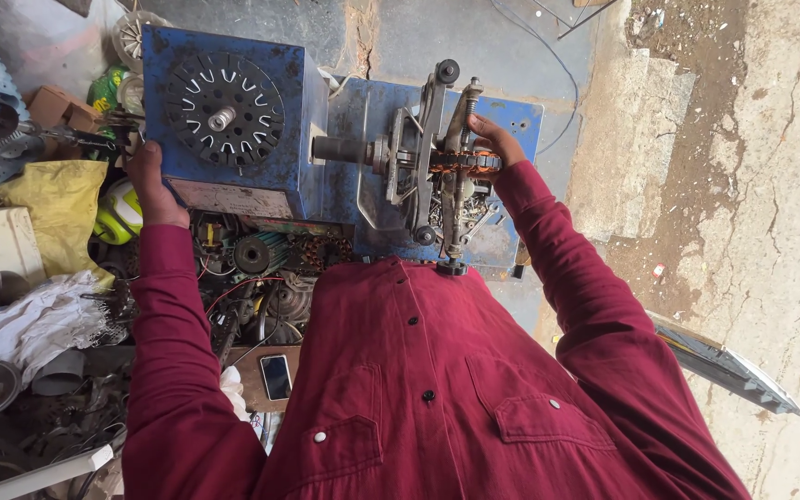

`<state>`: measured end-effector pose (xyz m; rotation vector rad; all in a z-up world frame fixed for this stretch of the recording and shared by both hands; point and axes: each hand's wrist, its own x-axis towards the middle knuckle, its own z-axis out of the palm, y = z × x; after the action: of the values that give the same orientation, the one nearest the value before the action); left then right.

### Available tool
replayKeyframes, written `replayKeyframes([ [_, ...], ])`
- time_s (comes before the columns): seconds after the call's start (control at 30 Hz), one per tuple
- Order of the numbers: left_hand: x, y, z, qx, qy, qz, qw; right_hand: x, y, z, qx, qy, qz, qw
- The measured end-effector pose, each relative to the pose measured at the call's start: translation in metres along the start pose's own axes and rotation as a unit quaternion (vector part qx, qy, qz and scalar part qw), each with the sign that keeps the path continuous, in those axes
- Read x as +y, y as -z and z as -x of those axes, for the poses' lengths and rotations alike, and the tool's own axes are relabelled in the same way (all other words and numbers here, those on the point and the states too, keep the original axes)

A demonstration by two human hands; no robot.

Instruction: The person operates a winding machine to coil copper wire onto a ceiling fan stator and then manually threads and secures the wire ends through the stator slots.

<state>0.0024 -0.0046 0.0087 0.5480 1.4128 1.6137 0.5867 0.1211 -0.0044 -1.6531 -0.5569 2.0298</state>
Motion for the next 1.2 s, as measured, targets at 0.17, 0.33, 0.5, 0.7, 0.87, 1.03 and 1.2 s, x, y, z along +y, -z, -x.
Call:
replayKeyframes([
  [0.17, 0.009, -0.009, 0.004, 0.001, -0.001, -0.006, 1.0, 0.0, -0.001, 0.003, -0.012, 0.009, 0.001, 1.0],
  [0.33, 0.032, -0.027, 0.014, -0.055, -0.02, -0.022, 0.998, -0.001, -0.001, 0.005, -0.009, 0.01, 0.003, 1.0],
  [0.5, 0.041, -0.035, 0.018, -0.066, -0.026, -0.026, 0.997, -0.001, -0.002, 0.002, -0.003, 0.001, 0.001, 1.0],
  [0.7, 0.036, -0.03, 0.016, -0.065, -0.027, -0.033, 0.997, -0.002, -0.002, 0.003, -0.008, 0.004, 0.003, 1.0],
  [0.87, 0.027, -0.024, 0.012, -0.035, -0.021, -0.021, 0.999, -0.001, -0.001, 0.002, -0.016, 0.0, 0.008, 1.0],
  [1.03, 0.019, -0.017, 0.008, -0.026, -0.018, -0.026, 0.999, -0.001, -0.001, 0.001, -0.013, -0.002, 0.011, 1.0],
  [1.2, 0.005, -0.004, 0.001, 0.014, -0.003, -0.029, 0.999, -0.003, -0.002, 0.007, -0.024, 0.012, -0.001, 1.0],
])
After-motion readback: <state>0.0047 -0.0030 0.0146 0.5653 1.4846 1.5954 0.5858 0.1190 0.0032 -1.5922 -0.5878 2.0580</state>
